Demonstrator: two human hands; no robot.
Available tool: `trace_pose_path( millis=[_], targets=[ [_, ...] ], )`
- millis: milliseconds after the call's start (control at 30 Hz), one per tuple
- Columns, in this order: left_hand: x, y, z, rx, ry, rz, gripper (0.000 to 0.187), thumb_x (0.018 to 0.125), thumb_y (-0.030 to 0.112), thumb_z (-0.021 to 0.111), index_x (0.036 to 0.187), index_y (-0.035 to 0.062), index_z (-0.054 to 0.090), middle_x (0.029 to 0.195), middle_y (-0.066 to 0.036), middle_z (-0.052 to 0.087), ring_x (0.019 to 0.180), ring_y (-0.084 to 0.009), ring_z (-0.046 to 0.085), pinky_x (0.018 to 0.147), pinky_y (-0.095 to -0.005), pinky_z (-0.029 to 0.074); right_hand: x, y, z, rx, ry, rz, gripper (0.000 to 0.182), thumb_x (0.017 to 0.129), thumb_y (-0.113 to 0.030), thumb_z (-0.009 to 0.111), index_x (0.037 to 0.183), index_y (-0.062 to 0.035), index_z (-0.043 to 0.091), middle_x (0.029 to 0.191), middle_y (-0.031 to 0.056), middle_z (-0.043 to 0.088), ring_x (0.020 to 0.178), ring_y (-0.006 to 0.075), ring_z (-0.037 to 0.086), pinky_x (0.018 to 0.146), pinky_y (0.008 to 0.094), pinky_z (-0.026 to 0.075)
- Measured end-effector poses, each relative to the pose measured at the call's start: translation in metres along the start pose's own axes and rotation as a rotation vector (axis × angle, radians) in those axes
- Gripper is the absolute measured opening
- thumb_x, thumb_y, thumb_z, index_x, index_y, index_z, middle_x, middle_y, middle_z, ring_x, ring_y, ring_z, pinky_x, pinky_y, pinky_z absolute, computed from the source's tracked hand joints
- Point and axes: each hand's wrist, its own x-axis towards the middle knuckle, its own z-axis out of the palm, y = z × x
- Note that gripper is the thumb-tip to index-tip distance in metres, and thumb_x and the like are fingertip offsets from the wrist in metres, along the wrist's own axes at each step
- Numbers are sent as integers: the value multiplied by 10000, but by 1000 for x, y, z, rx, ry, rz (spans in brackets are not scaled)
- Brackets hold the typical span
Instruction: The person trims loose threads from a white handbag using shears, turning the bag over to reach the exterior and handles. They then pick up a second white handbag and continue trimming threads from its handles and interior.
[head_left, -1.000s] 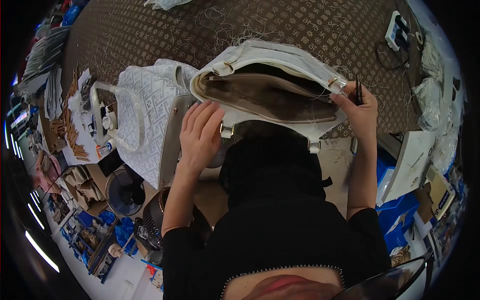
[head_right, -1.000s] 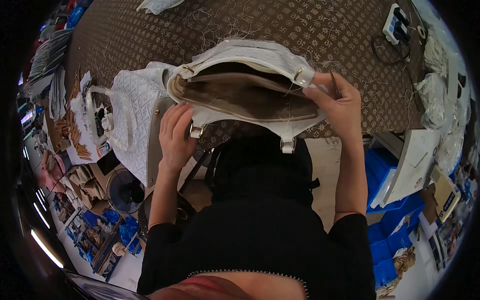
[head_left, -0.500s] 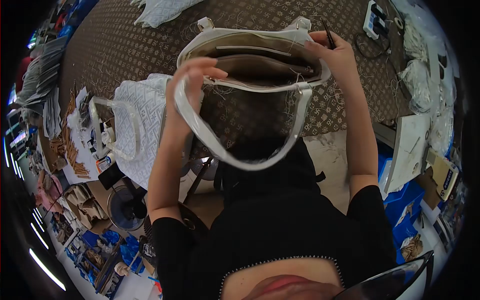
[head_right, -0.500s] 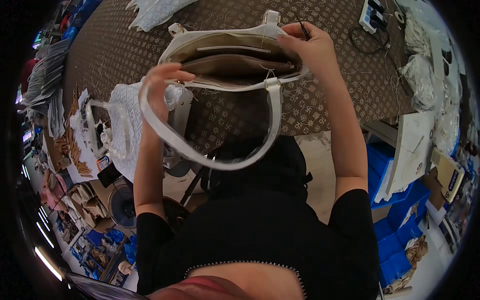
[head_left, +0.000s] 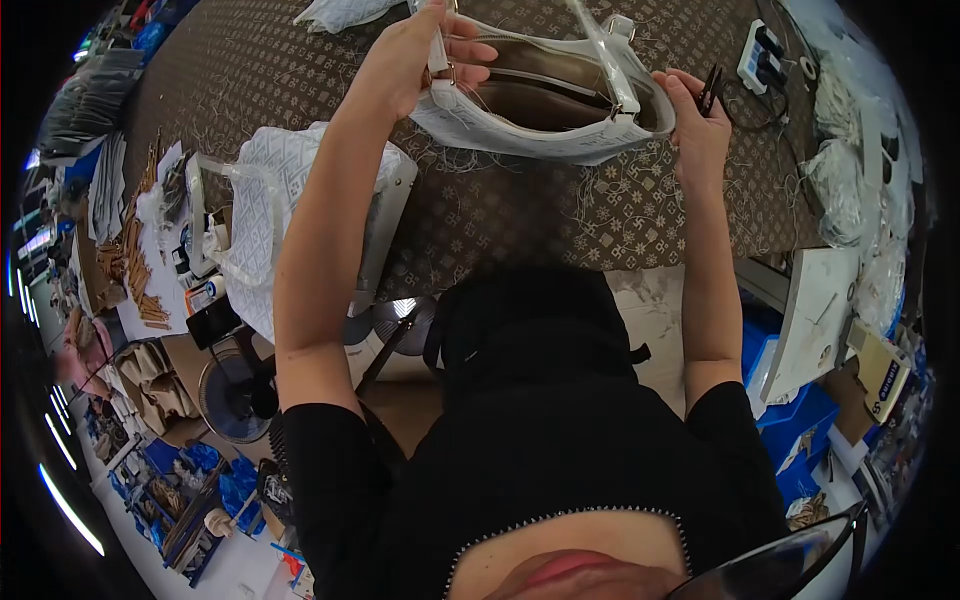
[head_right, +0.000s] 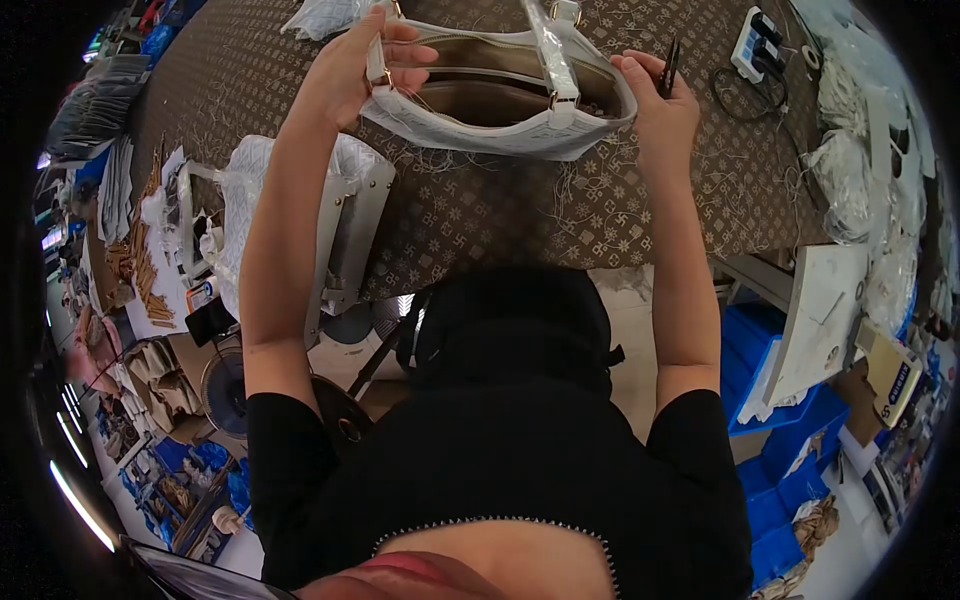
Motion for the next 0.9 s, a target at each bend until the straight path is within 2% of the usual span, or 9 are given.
trace_pose_path(
  millis=[33,100,333,433,500,533,600,833,900],
  targets=[
    [3,-2,-1,9,-2,13,515,910,456,361,983,-18,550,825,-128,637,661,-167,622,631,-273,494,0,0,1,-1,-3,2,192,830,-168,616,964,-31,620,892,53,657,730,64,575,578,172,425],
    [10,-5,-2,28,-9,40,510,911,454,363,986,-15,548,831,-130,637,670,-170,623,636,-276,495,3,2,3,-11,3,-55,178,830,-174,616,953,-46,629,861,28,661,642,22,535,484,157,363],
    [31,-9,-4,97,-46,144,492,912,448,370,997,-6,540,851,-135,637,703,-179,624,656,-285,499,13,2,3,-60,18,-24,151,830,-173,613,929,-64,647,845,-5,661,567,-9,470,443,156,304],
    [36,-10,-4,131,-56,187,485,913,445,373,1002,-3,536,859,-137,637,717,-183,625,665,-288,501,17,4,4,-49,19,-3,152,823,-156,619,927,-49,647,853,17,662,620,16,522,488,159,366],
    [39,-11,-4,154,-62,214,480,913,443,375,1005,0,534,865,-139,637,727,-185,626,670,-291,502,21,6,5,-19,30,-48,156,815,-133,626,930,-28,641,862,47,662,711,58,577,576,174,434],
    [40,-12,-4,165,-66,228,477,913,442,376,1007,1,533,868,-140,637,731,-186,626,673,-292,502,22,7,6,-19,29,-47,156,815,-133,626,930,-28,641,862,47,662,711,58,577,576,174,434],
    [42,-12,-5,185,-73,259,473,914,441,378,1010,4,530,874,-141,637,741,-189,626,679,-295,503,24,6,7,-11,34,-47,162,809,-116,630,932,-9,634,872,71,660,788,97,600,669,199,465],
    [8,-8,-21,260,-117,378,456,915,434,384,1021,13,522,893,-146,637,774,-198,628,699,-303,507,35,10,8,-24,54,-13,181,815,-117,624,952,0,622,877,71,656,766,96,598,668,207,470],
    [5,-10,-13,264,-122,388,454,915,434,385,1022,14,521,896,-147,637,778,-199,628,702,-305,507,43,21,5,26,-13,-100,175,819,-117,616,948,1,622,864,69,654,773,107,603,678,211,476]
  ],
)
